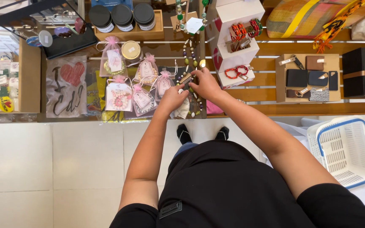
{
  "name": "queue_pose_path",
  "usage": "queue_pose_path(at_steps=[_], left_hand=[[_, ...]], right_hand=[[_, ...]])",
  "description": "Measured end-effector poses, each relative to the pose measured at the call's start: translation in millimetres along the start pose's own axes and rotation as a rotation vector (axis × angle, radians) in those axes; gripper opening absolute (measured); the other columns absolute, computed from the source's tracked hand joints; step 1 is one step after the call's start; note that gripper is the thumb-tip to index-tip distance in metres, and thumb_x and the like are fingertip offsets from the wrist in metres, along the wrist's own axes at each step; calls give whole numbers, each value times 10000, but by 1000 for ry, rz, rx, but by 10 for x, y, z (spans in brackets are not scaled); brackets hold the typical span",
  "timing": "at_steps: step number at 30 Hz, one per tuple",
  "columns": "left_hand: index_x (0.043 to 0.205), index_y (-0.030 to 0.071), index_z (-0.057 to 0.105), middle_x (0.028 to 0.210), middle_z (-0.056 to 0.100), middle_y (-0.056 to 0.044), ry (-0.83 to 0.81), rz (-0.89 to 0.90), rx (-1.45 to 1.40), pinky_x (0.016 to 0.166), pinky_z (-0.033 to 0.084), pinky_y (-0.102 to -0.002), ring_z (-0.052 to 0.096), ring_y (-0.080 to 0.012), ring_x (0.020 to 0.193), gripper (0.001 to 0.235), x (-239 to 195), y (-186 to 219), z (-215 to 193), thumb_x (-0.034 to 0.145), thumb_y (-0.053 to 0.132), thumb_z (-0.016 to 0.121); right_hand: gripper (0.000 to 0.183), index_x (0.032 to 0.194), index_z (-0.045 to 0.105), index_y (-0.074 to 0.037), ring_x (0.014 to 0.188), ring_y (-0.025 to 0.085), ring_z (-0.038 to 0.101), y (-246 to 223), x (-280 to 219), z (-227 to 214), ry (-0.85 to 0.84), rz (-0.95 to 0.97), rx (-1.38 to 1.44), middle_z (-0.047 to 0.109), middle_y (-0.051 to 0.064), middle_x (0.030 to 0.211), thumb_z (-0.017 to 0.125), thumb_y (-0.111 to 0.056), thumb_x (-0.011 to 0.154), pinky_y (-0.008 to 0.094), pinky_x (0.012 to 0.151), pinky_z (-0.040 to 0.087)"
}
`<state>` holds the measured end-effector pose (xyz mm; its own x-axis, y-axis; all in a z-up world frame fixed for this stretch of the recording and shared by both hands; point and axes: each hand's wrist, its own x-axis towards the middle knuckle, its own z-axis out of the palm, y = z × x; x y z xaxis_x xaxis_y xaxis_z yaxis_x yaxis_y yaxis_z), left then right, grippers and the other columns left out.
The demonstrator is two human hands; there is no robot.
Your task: Organizing and cleaning jewelry and accessories on a retail display shelf.
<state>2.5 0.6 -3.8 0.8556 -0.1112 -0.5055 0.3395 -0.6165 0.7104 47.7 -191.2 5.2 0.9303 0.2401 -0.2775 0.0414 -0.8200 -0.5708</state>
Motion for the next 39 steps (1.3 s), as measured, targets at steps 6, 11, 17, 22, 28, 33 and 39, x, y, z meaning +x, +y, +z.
queue_pose_path(at_steps=[6,11,17,22,28,33,39], left_hand=[[1407,217,630,1359,655,-176,-4,-35,2,1135,441,-501,564,-398,1315,590,-74,139,-148,897,512,608],[1382,297,650,1353,671,-94,22,-22,-48,1127,453,-469,570,-347,1315,535,-160,242,-217,904,538,636],[1367,286,664,1302,677,-196,71,129,-432,1093,466,-473,585,-364,1297,457,-651,950,-244,946,458,713],[1538,111,476,1183,637,-109,168,348,-840,906,570,-348,604,-189,1053,775,-668,1282,175,799,-60,636],[1506,232,531,1409,616,-188,337,316,-500,1121,443,-476,549,-344,1348,661,-786,1952,797,868,98,644],[1461,167,572,1348,638,-168,498,417,-503,1079,474,-453,590,-317,1293,540,-668,2225,1216,933,83,644],[1394,158,637,1224,593,-95,692,510,-424,1048,478,-405,611,-265,1191,462,-562,2524,1660,940,111,709]], right_hand=[[456,1331,620,-135,1081,470,658,-35,-13,-48,17,-76,5,548,168,1219,742,-202,896,547,916,584],[474,1338,606,-184,997,400,704,117,11,-15,35,-113,51,554,123,1221,743,-186,885,462,854,599],[482,1343,643,-218,887,284,736,365,-249,-302,55,-98,240,612,93,1208,752,-228,873,402,782,604],[480,1383,605,-123,838,112,701,603,-521,-732,-35,78,877,679,85,1216,715,-131,916,198,633,616],[413,1360,606,-82,739,86,709,790,-867,-1188,-85,191,1279,692,22,1142,680,-167,963,191,616,646],[324,1282,667,-150,803,173,730,1346,-942,-1336,-99,229,1443,717,61,1108,619,-350,1032,306,655,673],[419,1382,591,-177,1006,301,736,1569,-1156,-1731,-183,172,1468,659,116,1207,630,-395,1026,437,739,683]])
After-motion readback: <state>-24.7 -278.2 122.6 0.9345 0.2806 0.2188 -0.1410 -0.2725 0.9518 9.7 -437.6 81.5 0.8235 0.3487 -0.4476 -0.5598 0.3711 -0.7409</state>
